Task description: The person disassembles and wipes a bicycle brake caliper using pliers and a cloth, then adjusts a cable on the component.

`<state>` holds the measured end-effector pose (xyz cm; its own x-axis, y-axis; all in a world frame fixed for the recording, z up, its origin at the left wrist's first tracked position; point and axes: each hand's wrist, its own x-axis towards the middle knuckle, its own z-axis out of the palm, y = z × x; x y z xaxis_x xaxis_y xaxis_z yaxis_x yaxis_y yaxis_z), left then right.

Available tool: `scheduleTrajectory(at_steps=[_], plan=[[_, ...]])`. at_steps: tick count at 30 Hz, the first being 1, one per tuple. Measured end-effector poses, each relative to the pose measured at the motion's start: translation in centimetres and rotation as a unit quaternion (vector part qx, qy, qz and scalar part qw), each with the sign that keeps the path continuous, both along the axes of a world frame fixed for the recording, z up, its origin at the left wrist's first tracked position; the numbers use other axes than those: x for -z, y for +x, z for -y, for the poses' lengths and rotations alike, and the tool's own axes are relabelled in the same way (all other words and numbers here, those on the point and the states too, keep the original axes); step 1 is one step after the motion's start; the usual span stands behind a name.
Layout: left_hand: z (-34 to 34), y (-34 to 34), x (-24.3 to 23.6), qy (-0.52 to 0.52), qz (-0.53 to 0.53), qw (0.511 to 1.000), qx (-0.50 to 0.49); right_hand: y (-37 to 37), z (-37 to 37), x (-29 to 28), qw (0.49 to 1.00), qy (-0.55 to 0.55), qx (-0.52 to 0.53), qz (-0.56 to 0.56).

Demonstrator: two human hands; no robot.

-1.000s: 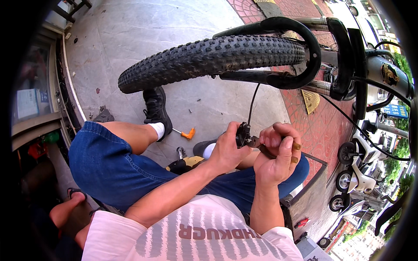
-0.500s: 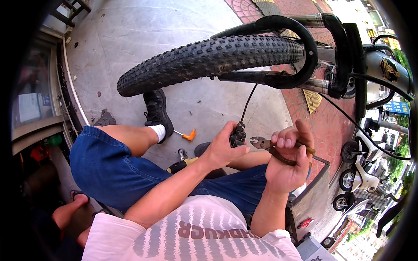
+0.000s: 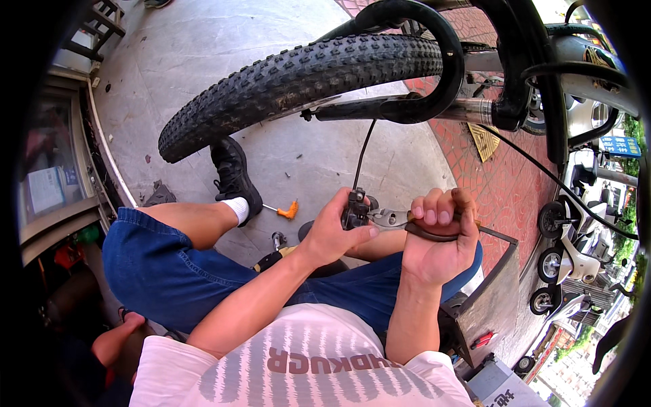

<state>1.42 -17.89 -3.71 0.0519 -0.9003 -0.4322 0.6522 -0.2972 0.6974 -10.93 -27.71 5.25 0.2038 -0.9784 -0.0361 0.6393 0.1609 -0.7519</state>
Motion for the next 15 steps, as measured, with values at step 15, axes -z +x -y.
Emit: scheduleTrajectory(at_steps=[15], plan=[[-0.43,0.82,-0.72,-0.002,-0.029,1.000,0.000,0.94,-0.05,-0.32,1.000,0.015,-0.005,0.017]])
